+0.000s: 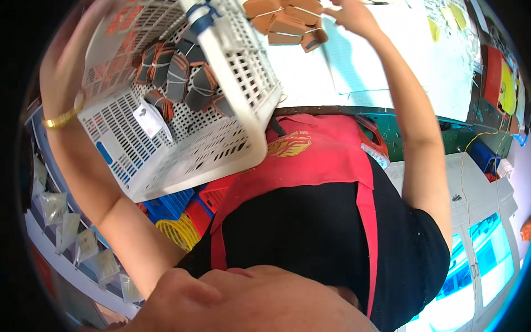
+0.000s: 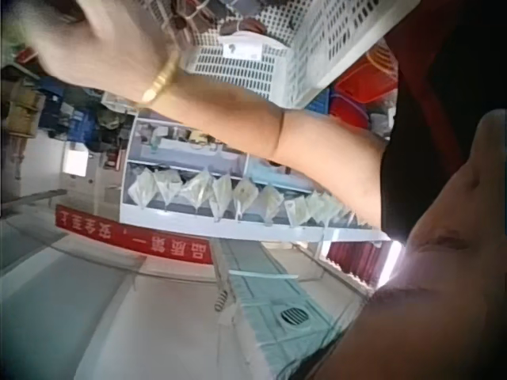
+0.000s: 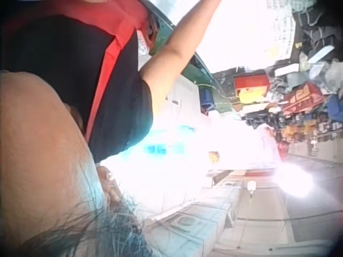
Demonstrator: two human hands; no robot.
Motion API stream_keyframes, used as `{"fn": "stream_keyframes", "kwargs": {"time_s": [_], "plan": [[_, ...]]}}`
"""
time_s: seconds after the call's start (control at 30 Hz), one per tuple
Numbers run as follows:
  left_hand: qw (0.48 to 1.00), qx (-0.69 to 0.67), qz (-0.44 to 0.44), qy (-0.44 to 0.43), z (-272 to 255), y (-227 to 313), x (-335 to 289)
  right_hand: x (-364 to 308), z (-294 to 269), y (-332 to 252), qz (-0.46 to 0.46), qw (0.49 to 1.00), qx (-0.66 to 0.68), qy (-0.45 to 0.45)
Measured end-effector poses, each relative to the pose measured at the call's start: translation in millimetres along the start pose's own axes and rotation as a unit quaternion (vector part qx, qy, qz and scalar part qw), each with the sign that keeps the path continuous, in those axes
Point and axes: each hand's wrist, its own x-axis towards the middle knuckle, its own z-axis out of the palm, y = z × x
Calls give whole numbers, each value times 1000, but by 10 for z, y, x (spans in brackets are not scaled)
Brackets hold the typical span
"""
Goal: The person checks production records in a notebook with a pen, then sorts bundled shoe components by hand between plastic baskets.
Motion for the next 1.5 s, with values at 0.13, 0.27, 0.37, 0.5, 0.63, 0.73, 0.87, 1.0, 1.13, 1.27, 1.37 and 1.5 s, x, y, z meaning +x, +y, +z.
{"fn": "stream_keyframes", "kwargs": {"time_s": [0.13, 0.27, 0.37, 0.5, 0.63, 0.73, 0.87, 1.0, 1.13, 1.27, 1.37, 1.5], "plan": [[948, -40, -285, -137, 183, -1232, -1353, -372, -980, -1224, -44, 989, 138, 17], [772, 176, -447, -416, 628, -2723, -2698, -655, -1130, -2038, -165, 977, 128, 47], [815, 169, -467, -299, 938, -3376, -3485, -774, -900, -2444, -225, 966, 124, 22], [899, 155, -382, -146, 1207, -3377, -3261, -819, -590, -2742, -219, 971, 2, 96], [914, 144, -356, -130, 1389, -3353, -2962, -745, -442, -2608, -291, 949, -23, 119], [889, 128, -404, -175, 1120, -3436, -3040, -834, -265, -2834, -231, 965, -42, 116], [879, -41, -391, -269, 608, -3377, -3012, -713, -222, -2681, -281, 953, -22, 112], [850, -228, -392, -268, 813, -3143, -3106, -720, -181, -2816, -267, 956, -77, 97], [987, -17, -116, -108, 1407, -3024, -3185, -711, -178, -2789, -266, 957, -63, 96], [977, -41, -129, -166, 1526, -2987, -3213, -737, -212, -2774, -239, 966, -62, 80], [984, 89, -135, -74, 1545, -2908, -3236, -756, -199, -2791, -213, 972, -59, 79], [978, 120, -167, -16, 1690, -2878, -3334, -746, -181, -2793, -229, 969, -15, 92]]}}
